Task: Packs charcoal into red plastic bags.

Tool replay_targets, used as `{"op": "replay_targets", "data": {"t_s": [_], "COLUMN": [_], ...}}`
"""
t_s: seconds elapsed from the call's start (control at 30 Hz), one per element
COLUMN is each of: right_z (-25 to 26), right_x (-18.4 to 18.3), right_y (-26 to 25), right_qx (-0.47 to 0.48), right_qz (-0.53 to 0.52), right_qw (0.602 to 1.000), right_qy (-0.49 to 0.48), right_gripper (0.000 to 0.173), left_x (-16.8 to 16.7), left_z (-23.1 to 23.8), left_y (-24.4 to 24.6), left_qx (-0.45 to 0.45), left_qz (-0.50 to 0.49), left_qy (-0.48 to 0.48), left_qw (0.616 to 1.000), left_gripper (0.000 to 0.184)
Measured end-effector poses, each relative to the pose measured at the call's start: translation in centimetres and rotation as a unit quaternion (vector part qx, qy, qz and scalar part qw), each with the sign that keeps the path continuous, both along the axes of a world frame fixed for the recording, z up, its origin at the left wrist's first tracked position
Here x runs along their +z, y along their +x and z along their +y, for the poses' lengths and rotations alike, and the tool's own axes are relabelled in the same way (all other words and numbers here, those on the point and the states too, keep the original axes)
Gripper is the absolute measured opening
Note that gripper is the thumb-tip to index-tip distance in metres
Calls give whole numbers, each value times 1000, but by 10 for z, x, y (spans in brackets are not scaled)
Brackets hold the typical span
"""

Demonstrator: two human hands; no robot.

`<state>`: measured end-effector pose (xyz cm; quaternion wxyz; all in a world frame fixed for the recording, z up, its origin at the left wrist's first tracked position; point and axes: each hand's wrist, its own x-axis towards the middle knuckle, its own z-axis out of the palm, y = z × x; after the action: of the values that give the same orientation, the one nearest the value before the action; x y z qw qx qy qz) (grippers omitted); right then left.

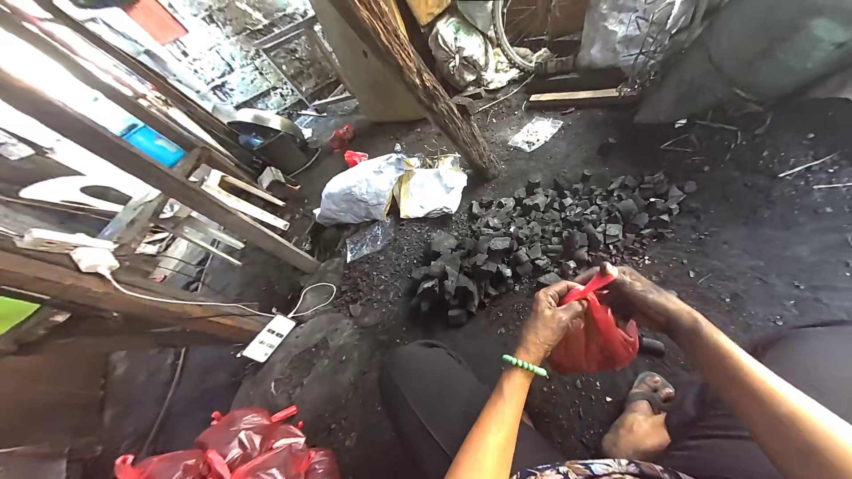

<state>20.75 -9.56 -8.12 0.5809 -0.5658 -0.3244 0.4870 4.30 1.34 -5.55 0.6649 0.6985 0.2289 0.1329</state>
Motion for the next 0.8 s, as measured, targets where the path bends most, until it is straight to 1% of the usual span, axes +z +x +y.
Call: {"op": "replay_targets", "data": {"t_s": [0.03, 0.07, 0.13, 0.17, 0.2, 0.23, 0.27, 0.33, 0.4, 0.43, 0.47, 0.5, 0.53, 0.57, 0.6, 0.63, 0.67, 0.7, 0.73, 0.8], "right_z": [-4, -7, -8, -8, -6, -4, -1, 5, 9, 10, 9, 6, 5, 5, 5, 5, 4, 4, 3, 4], "right_x": [-2, -4, -13, -18, -22, -25, -28, -25, -23, -25, -28, -32, -35, -39, -41, -38, -34, -27, -21, -23], "right_y": [-3, -6, -12, -16, -19, -22, -25, -29, -30, -29, -27, -24, -21, -18, -18, -20, -24, -28, -33, -46], "right_qx": [10, 9, -13, -24, -33, -47, -60, -76, -80, -76, -66, -43, -25, -10, -6, -9, -15, -26, -36, -80], "right_qz": [28, 45, 66, 63, 63, 71, 81, 93, 119, 126, 124, 112, 101, 88, 74, 48, 13, -23, -61, -153], "right_qw": [1000, 999, 998, 998, 997, 996, 995, 991, 987, 987, 990, 993, 994, 995, 996, 998, 999, 999, 997, 985], "right_qy": [-6, -3, 8, 7, 1, -5, -13, -51, -71, -60, -35, -5, 19, 35, 42, 35, 25, 17, 14, 23], "right_gripper": [60, 59, 57, 59, 61, 62, 62, 61, 58, 52, 42, 29, 21, 22, 24, 24, 20, 15, 10, 15], "left_x": [3, 5, 3, -3, -11, -19, -26, -34, -41, -43, -43, -40, -33, -22, -8, 1, 4, 5, 5, 2], "left_z": [-1, -2, -5, -8, -10, -12, -13, -12, -12, -13, -14, -17, -19, -21, -19, -14, -11, -11, -11, -13], "left_y": [-2, -3, -3, -3, -3, -3, -3, -5, -7, -8, -9, -9, -10, -11, -11, -9, -7, -6, -6, -7], "left_qx": [-10, -16, -19, -13, -1, 15, 32, 51, 50, 45, 40, 31, 16, -8, -41, -62, -61, -43, -18, 29], "left_qz": [14, 29, 57, 55, 34, 7, -18, -55, -78, -81, -76, -55, -10, 57, 132, 175, 183, 172, 156, 114], "left_qy": [32, 79, 218, 310, 404, 480, 533, 591, 623, 633, 636, 623, 583, 505, 382, 257, 140, 26, -96, -289], "left_qw": [999, 996, 974, 949, 914, 877, 845, 803, 777, 769, 767, 780, 812, 861, 914, 948, 971, 984, 983, 950], "left_gripper": [16, 15, 14, 16, 17, 20, 23, 28, 27, 24, 18, 13, 12, 15, 20, 22, 23, 22, 24, 33]}}
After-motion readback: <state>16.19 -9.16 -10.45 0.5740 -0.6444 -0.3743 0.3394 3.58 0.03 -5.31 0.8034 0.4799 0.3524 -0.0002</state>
